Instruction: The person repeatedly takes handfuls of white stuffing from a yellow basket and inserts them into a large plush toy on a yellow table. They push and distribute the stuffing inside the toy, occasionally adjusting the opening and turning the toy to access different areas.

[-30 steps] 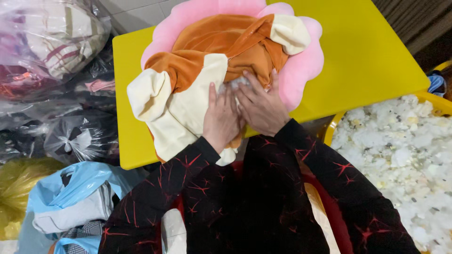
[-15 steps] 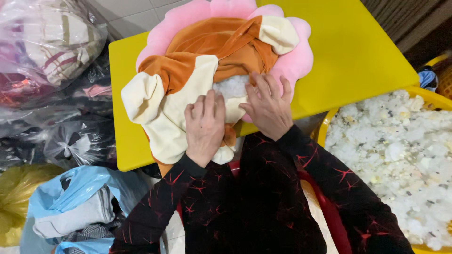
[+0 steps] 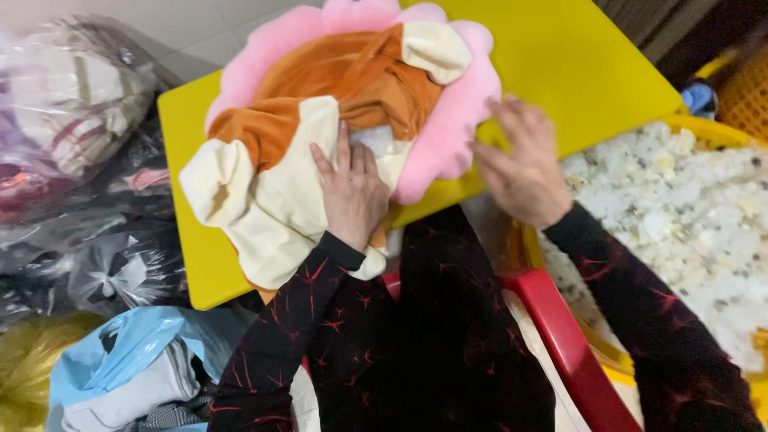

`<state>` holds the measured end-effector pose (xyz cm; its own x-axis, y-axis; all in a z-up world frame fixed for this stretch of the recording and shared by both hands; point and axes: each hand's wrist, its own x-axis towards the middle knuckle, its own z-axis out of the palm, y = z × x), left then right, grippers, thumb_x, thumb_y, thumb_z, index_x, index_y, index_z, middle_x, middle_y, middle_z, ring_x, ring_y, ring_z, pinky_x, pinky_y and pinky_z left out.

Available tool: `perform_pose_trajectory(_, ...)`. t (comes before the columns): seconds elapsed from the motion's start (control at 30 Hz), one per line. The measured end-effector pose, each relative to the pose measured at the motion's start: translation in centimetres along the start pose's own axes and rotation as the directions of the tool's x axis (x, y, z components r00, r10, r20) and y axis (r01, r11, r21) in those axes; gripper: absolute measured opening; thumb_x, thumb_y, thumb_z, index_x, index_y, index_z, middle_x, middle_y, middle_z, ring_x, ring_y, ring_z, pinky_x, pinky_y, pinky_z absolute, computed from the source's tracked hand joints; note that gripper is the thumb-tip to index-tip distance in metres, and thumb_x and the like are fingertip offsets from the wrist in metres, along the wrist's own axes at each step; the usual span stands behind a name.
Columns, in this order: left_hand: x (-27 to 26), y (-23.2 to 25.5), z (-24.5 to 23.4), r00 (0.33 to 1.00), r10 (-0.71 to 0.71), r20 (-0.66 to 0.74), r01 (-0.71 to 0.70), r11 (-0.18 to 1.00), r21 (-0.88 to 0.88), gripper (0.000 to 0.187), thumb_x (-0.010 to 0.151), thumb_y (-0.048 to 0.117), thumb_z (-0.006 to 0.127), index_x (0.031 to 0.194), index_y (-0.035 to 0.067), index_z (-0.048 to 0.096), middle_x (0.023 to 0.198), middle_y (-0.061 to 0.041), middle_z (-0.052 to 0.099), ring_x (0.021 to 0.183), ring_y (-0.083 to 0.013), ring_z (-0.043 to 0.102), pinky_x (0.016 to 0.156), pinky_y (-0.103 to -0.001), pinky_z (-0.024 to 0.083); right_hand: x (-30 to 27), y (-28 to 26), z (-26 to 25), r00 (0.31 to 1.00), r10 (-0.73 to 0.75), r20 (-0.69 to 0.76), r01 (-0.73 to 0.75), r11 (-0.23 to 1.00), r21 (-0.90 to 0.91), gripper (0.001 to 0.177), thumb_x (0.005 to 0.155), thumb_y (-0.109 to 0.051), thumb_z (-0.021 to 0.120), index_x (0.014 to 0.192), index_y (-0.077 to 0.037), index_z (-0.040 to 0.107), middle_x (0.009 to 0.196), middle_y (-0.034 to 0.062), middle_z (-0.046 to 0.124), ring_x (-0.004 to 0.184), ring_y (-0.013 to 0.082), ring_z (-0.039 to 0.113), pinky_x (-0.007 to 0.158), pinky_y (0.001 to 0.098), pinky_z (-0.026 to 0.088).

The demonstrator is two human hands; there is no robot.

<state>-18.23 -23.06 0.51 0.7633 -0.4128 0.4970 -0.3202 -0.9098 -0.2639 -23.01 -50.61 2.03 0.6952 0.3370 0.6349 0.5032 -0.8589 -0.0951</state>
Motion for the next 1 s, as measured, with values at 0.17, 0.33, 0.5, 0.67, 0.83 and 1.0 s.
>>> perform_pose_trajectory(0.17, -1.0, 5.9, -4.0, 0.999, -0.024, -0.041, 0.009, 0.944, -0.331, 0.03, 0.084, 0.022, 0.068, 0.11, 0.007, 0.071, 0.099, -0.006, 0.068, 0.13, -0.0331, 0.053, 0.113, -0.077, 0.018, -13.6, 6.6, -7.6, 0.915, 0.395, 0.08, -0.383, 0.914, -0.134, 0.028, 0.093, -0.015, 0.074, 0.121, -0.011, 0.074, 0.149, 0.0194, 0.059, 0.14, 0.0428, 0.05, 0.114, 0.0526, 0.042)
perform_pose_trajectory(0.33, -2.8, 18.2, -3.5, 0.98, 0.162, -0.119, -0.195, 0.622, -0.759, 0.019, 0.091, 0.022, 0.066, 0.106, 0.012, 0.072, 0.107, -0.001, 0.07, 0.12, -0.0277, 0.058, 0.115, -0.072, 0.025, -24.9, 5.8, -6.8, 0.698, 0.592, 0.403, -0.624, 0.779, -0.064, 0.032, 0.085, -0.019, 0.073, 0.115, -0.01, 0.074, 0.113, 0.0156, 0.072, 0.109, 0.0374, 0.065, 0.096, 0.0451, 0.052)
perform_pose_trajectory(0.5, -4.0, 25.0, -1.2, 0.939, 0.324, 0.114, -0.049, 0.456, -0.889, 0.022, 0.085, 0.023, 0.067, 0.103, 0.012, 0.073, 0.114, -0.004, 0.07, 0.118, -0.0284, 0.059, 0.112, -0.072, 0.028, -27.5, 3.6, -2.3, 0.666, 0.487, 0.565, -0.535, 0.84, -0.092, 0.067, 0.07, -0.017, 0.076, 0.136, -0.01, 0.063, 0.131, 0.0238, 0.061, 0.111, 0.0424, 0.061, 0.086, 0.0514, 0.051)
perform_pose_trajectory(0.67, -5.3, 25.8, 0.5, 0.907, 0.376, 0.19, 0.03, 0.392, -0.919, 0.017, 0.088, 0.022, 0.068, 0.099, 0.01, 0.074, 0.116, -0.007, 0.07, 0.117, -0.0315, 0.06, 0.107, -0.068, 0.034, -27.7, 4.9, 2.9, 0.622, 0.493, 0.609, -0.549, 0.828, -0.109, 0.054, 0.076, -0.012, 0.075, 0.129, -0.008, 0.062, 0.135, 0.0248, 0.056, 0.108, 0.0406, 0.063, 0.088, 0.0464, 0.053)
perform_pose_trajectory(0.83, -5.5, 25.2, 2.3, 0.941, 0.302, 0.151, 0.09, 0.207, -0.974, 0.025, 0.09, 0.017, 0.065, 0.113, 0.007, 0.071, 0.122, -0.012, 0.068, 0.114, -0.035, 0.063, 0.099, -0.044, 0.052, -28.4, 8.0, 4.5, 0.585, 0.653, 0.48, -0.764, 0.643, 0.056, 0.047, 0.084, -0.013, 0.077, 0.129, -0.009, 0.065, 0.116, 0.0197, 0.068, 0.095, 0.0363, 0.07, 0.085, 0.0435, 0.055)
perform_pose_trajectory(1.0, -5.1, 26.5, 3.9, 0.957, 0.24, 0.166, 0.166, 0.022, -0.986, 0.035, 0.09, 0.016, 0.07, 0.122, 0.005, 0.067, 0.126, -0.016, 0.067, 0.117, -0.0362, 0.065, 0.099, -0.041, 0.054, -29.3, 10.2, 0.0, 0.434, 0.807, 0.4, -0.9, 0.375, 0.22, 0.048, 0.089, -0.016, 0.08, 0.133, -0.004, 0.065, 0.097, 0.0156, 0.066, 0.078, 0.0209, 0.056, 0.07, 0.0341, 0.048)
